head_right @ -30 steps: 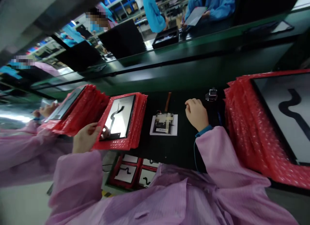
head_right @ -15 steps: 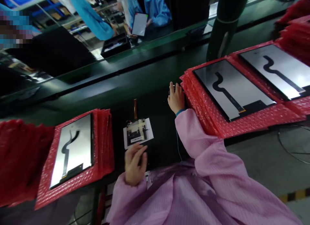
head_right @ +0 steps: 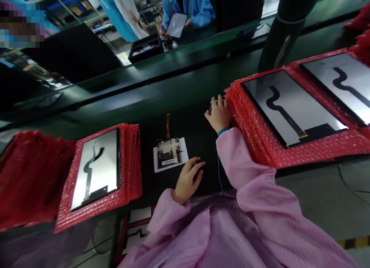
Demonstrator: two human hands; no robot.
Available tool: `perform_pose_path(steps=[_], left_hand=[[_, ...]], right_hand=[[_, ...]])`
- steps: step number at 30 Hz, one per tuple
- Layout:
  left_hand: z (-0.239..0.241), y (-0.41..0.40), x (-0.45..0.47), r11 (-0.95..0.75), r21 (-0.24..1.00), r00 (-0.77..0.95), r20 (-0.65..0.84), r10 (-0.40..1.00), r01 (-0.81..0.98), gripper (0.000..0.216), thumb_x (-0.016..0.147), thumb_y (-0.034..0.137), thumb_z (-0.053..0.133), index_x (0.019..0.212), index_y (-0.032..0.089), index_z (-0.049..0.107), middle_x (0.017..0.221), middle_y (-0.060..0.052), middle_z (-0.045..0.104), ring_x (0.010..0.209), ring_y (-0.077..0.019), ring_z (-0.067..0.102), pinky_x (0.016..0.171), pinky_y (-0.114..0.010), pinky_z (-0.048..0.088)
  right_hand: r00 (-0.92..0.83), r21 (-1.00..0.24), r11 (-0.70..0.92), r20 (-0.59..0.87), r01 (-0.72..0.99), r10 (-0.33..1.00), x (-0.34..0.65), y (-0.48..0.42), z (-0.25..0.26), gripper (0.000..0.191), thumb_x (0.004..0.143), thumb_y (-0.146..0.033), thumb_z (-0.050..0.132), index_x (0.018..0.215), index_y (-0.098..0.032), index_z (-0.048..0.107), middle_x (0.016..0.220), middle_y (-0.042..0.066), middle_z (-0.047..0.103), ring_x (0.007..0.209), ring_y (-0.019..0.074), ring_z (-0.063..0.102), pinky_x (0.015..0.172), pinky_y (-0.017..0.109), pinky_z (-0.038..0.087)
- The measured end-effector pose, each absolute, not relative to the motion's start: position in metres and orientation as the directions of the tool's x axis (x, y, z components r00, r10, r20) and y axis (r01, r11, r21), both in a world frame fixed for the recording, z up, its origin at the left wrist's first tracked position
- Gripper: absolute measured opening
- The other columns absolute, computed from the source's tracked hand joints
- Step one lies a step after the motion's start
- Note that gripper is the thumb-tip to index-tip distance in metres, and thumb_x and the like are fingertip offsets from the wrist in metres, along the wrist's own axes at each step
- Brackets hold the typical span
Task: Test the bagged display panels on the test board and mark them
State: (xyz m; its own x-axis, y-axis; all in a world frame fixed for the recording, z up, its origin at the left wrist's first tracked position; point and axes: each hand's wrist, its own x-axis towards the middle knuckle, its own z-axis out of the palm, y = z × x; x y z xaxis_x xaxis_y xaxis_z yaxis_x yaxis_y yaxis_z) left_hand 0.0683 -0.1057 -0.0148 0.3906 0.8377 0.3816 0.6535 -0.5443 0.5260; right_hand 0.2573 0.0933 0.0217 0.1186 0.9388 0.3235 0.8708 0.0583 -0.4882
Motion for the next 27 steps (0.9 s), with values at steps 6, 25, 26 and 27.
perform_pose_path(steps=[6, 25, 26, 27], left_hand=[[-0.018, -0.107, 0.067, -0.510, 0.573, 0.378, 0.343, 0.860, 0.641, 0.029, 0.098, 0.015, 0.050, 0.122, 0.018, 0.065, 0.126, -0.015, 0.062, 0.106, -0.0215, 0.065, 0.095, -0.042, 0.058], [0.048, -0.100, 0.169, -0.035, 0.990, 0.584, 0.109, 0.804, -0.136, 0.032, 0.101, 0.039, 0.054, 0.121, 0.017, 0.066, 0.118, -0.013, 0.071, 0.108, -0.0221, 0.069, 0.098, -0.038, 0.054], [0.051, -0.098, 0.178, 0.091, 0.972, 0.582, 0.053, 0.812, -0.216, 0.039, 0.098, 0.046, 0.057, 0.123, 0.017, 0.065, 0.117, -0.013, 0.071, 0.107, -0.0227, 0.069, 0.097, -0.038, 0.054], [0.055, -0.095, 0.187, 0.214, 0.932, 0.588, -0.002, 0.809, -0.292, 0.048, 0.095, 0.053, 0.061, 0.126, 0.018, 0.062, 0.115, -0.012, 0.071, 0.106, -0.0232, 0.070, 0.095, -0.038, 0.054]], right_hand=[[0.102, -0.501, 0.235, 0.556, 0.833, 0.825, 0.253, 0.023, 0.054, 0.063, 0.090, -0.017, 0.053, 0.152, -0.015, 0.041, 0.147, 0.018, 0.050, 0.137, 0.0329, 0.046, 0.115, 0.057, 0.040], [0.230, -0.258, -0.004, 0.851, 0.966, 0.473, 0.359, -0.137, 0.060, 0.005, 0.088, -0.026, 0.071, 0.090, -0.031, 0.073, 0.091, 0.006, 0.074, 0.089, 0.0271, 0.067, 0.088, 0.051, 0.052], [0.212, -0.243, 0.006, 0.857, 0.970, 0.469, 0.358, -0.140, 0.062, 0.005, 0.088, -0.025, 0.071, 0.088, -0.030, 0.072, 0.088, 0.005, 0.074, 0.088, 0.0261, 0.067, 0.087, 0.050, 0.052], [0.174, -0.215, 0.035, 0.866, 0.976, 0.468, 0.357, -0.143, 0.065, 0.005, 0.088, -0.025, 0.071, 0.088, -0.030, 0.072, 0.087, 0.004, 0.073, 0.088, 0.0257, 0.066, 0.087, 0.049, 0.051]])
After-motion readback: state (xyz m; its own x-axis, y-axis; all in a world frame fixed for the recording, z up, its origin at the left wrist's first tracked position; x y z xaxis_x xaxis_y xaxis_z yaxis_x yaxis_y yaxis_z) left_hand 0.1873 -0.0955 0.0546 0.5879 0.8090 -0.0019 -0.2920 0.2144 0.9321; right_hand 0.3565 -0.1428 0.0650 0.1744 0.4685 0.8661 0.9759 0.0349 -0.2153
